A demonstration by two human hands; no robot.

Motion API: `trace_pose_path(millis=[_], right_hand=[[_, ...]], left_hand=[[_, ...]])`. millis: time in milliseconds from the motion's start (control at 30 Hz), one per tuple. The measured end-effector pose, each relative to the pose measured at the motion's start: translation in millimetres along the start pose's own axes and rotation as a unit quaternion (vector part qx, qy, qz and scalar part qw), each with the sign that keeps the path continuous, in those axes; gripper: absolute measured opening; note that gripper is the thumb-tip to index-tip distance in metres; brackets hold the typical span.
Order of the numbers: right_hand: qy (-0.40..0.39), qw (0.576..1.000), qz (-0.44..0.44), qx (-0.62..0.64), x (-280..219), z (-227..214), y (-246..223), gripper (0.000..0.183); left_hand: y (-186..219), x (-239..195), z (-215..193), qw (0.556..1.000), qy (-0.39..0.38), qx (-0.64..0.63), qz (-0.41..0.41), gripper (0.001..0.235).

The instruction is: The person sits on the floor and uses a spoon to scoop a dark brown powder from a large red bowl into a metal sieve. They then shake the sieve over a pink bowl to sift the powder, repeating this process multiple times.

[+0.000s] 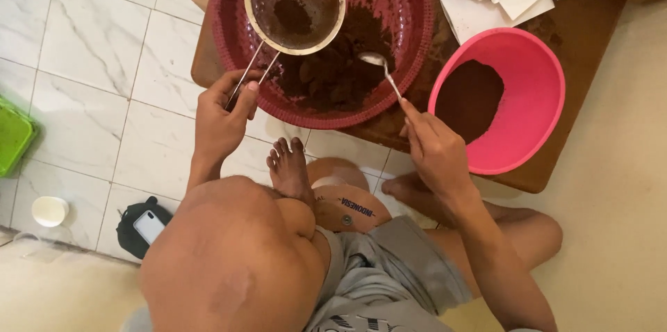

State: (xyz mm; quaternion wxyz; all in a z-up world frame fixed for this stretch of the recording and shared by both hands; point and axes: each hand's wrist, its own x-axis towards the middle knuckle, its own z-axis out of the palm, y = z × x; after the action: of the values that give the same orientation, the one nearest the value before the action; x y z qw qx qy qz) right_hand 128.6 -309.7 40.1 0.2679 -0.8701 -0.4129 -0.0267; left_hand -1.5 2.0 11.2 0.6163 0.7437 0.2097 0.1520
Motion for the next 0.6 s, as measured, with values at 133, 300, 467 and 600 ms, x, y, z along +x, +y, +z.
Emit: trace_pose_path(millis=[133,300,467,600], right_hand=[[-0.024,0.993,0.029,0.111,-3,-3,-7,0.030],[-0.122,0.987,0.007,0.106,7,-16,-3,0.025],[-0.172,0.983,-0.059,0.031,22,-23,2,0.022],[-0.210,0.970,-0.107,-0.066,18,-3,18,0.020]], left_hand=[[0,0,2,1.000,0.000,-0.007,0.004,0.019],[2,-1,0,1.000,-0.010,-0.002,0.008,0.020],[2,-1,0,1.000,-0.011,-0.002,0.005,0.020],[-1,-4,-3,1.000,-0.008,0.025,-0.001,0.020]])
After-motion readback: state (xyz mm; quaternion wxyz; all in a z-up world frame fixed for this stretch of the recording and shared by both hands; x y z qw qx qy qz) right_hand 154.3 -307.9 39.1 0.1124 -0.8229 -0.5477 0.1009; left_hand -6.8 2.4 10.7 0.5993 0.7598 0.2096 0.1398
